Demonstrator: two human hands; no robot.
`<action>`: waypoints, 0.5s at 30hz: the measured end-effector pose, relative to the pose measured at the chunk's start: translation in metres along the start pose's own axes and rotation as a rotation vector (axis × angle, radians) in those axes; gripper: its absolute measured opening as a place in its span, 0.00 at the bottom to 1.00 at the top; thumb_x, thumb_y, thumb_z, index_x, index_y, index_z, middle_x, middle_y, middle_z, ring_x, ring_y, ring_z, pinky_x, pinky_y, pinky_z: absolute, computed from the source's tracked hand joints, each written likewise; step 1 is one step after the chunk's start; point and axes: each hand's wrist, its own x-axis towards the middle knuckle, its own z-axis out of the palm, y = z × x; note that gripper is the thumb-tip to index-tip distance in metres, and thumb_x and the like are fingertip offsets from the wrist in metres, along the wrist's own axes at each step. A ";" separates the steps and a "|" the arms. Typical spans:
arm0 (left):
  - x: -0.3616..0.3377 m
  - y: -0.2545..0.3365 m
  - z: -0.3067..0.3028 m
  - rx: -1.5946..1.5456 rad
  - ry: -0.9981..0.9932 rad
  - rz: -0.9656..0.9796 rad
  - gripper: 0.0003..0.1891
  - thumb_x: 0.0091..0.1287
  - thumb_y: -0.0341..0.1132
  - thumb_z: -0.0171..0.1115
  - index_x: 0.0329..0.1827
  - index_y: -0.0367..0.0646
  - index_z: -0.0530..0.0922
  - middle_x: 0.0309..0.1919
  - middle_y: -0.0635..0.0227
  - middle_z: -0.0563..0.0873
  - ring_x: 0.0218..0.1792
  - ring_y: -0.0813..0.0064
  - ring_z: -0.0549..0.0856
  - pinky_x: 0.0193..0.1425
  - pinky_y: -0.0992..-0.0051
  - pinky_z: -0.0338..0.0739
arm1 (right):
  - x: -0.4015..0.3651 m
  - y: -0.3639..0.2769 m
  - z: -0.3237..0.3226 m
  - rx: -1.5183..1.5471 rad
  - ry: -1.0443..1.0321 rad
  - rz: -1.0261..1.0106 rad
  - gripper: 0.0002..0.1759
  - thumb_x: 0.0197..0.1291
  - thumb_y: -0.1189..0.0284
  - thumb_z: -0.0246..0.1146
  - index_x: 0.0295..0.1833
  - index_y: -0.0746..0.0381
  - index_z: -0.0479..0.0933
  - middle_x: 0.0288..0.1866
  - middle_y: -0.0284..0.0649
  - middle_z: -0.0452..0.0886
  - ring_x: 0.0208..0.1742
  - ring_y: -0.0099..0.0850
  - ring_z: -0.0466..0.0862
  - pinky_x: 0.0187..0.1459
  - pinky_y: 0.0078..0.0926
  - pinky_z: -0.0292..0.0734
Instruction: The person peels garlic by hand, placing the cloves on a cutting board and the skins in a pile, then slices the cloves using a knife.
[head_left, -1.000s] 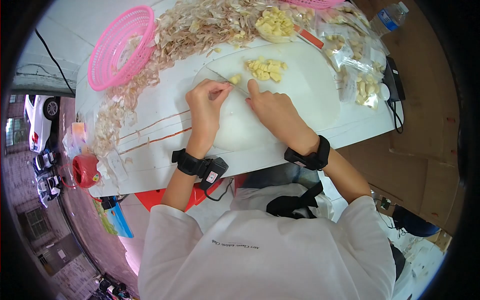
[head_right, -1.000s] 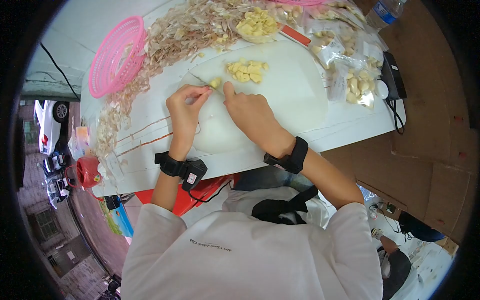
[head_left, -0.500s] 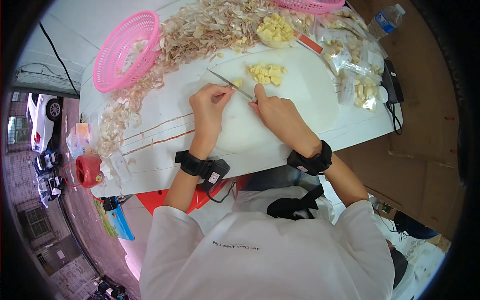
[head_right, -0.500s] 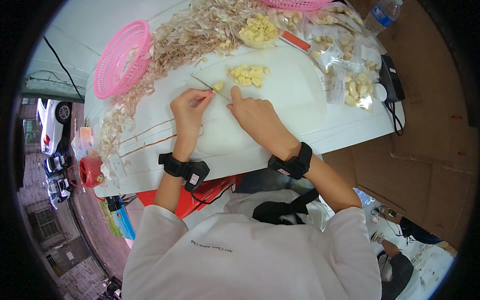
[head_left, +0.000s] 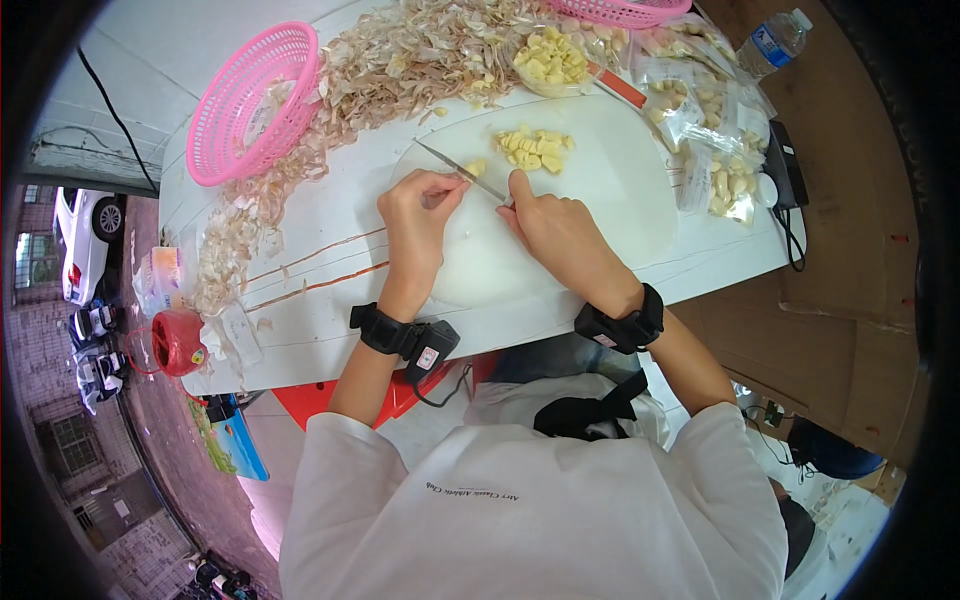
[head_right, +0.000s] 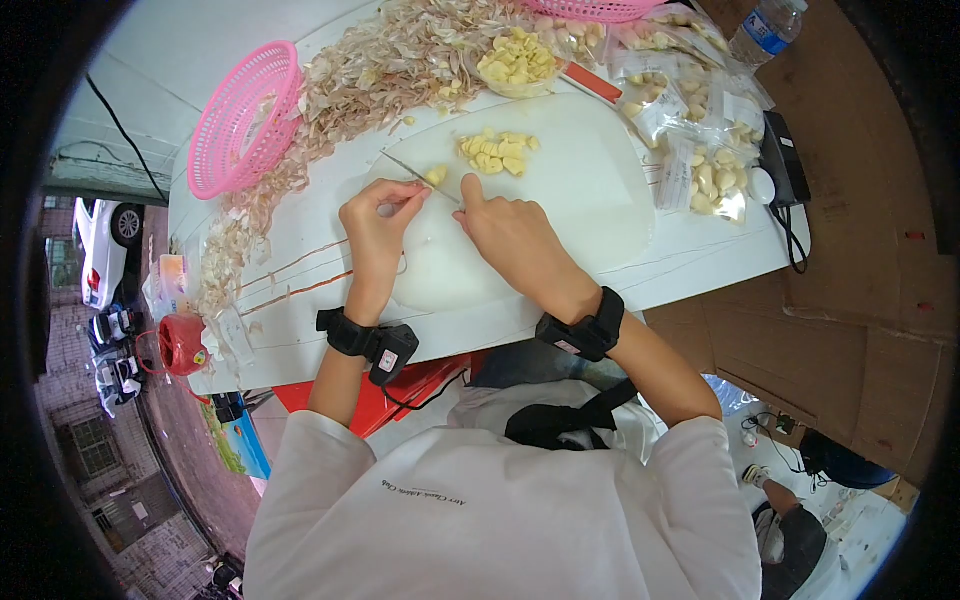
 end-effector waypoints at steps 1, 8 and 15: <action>0.000 0.000 0.000 0.000 -0.001 -0.001 0.04 0.56 0.22 0.71 0.32 0.32 0.85 0.31 0.60 0.89 0.31 0.76 0.87 0.39 0.78 0.82 | 0.000 0.000 0.000 -0.009 0.002 -0.001 0.14 0.68 0.65 0.55 0.45 0.66 0.63 0.21 0.50 0.80 0.24 0.47 0.83 0.25 0.41 0.77; 0.000 -0.001 0.000 -0.005 -0.005 -0.015 0.04 0.56 0.23 0.70 0.33 0.32 0.85 0.31 0.61 0.88 0.31 0.78 0.86 0.39 0.79 0.81 | 0.000 0.000 -0.001 0.006 -0.007 0.011 0.15 0.68 0.64 0.55 0.45 0.65 0.63 0.21 0.49 0.80 0.25 0.47 0.83 0.25 0.41 0.77; 0.000 0.000 0.000 -0.018 0.002 -0.019 0.04 0.56 0.22 0.70 0.33 0.32 0.85 0.31 0.61 0.88 0.31 0.78 0.85 0.38 0.79 0.80 | -0.002 -0.002 -0.002 0.004 -0.010 0.016 0.15 0.69 0.64 0.54 0.45 0.66 0.64 0.21 0.49 0.80 0.24 0.47 0.83 0.24 0.41 0.76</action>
